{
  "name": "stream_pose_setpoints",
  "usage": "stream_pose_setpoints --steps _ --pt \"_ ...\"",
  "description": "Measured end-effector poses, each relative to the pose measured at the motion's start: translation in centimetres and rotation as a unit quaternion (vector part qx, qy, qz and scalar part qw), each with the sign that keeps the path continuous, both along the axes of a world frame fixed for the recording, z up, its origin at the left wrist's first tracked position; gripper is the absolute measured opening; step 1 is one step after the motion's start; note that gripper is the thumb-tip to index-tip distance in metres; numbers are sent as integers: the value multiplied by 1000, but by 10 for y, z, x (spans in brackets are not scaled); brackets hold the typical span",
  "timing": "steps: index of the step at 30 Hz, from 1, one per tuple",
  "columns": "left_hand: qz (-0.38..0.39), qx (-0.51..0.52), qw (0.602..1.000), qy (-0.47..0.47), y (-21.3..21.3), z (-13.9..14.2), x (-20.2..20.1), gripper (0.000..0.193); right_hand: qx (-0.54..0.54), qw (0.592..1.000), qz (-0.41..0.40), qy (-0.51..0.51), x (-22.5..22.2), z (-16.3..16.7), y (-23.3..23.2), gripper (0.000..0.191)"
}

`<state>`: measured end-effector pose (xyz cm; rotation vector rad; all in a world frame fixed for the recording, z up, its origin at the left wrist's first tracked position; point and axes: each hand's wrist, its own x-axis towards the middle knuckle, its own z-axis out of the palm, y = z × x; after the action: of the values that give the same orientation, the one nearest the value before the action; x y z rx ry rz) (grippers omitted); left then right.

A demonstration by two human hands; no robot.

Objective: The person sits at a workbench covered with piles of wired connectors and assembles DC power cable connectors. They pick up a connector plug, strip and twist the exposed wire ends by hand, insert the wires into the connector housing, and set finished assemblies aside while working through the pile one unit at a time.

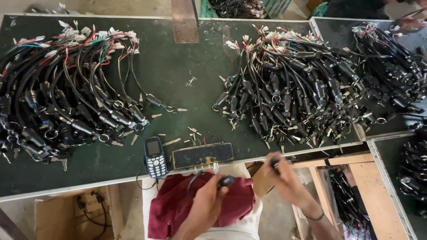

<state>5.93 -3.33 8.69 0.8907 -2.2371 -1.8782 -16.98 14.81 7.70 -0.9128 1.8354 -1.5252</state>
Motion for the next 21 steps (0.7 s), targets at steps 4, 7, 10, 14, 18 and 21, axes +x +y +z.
stream_pose_setpoints --steps 4,7,10,14,18,21 --pt "-47 -61 980 185 -4 -2 8 29 -225 927 -180 -242 20 4 -31 15" --pt "-64 11 982 177 2 -8 9 31 -168 954 -193 -158 78 -1 -69 27" --pt "-49 43 976 209 6 -11 9 35 -42 982 -182 26 125 -16 -92 31" --pt "-31 32 985 167 2 -6 13 39 -122 987 -80 -72 124 -25 -89 25" --pt "-69 -11 992 106 -1 -2 14 29 -16 999 -13 26 104 -8 -78 20" --pt "-39 -12 989 143 0 -3 12 32 1 1000 21 9 94 7 -74 19"
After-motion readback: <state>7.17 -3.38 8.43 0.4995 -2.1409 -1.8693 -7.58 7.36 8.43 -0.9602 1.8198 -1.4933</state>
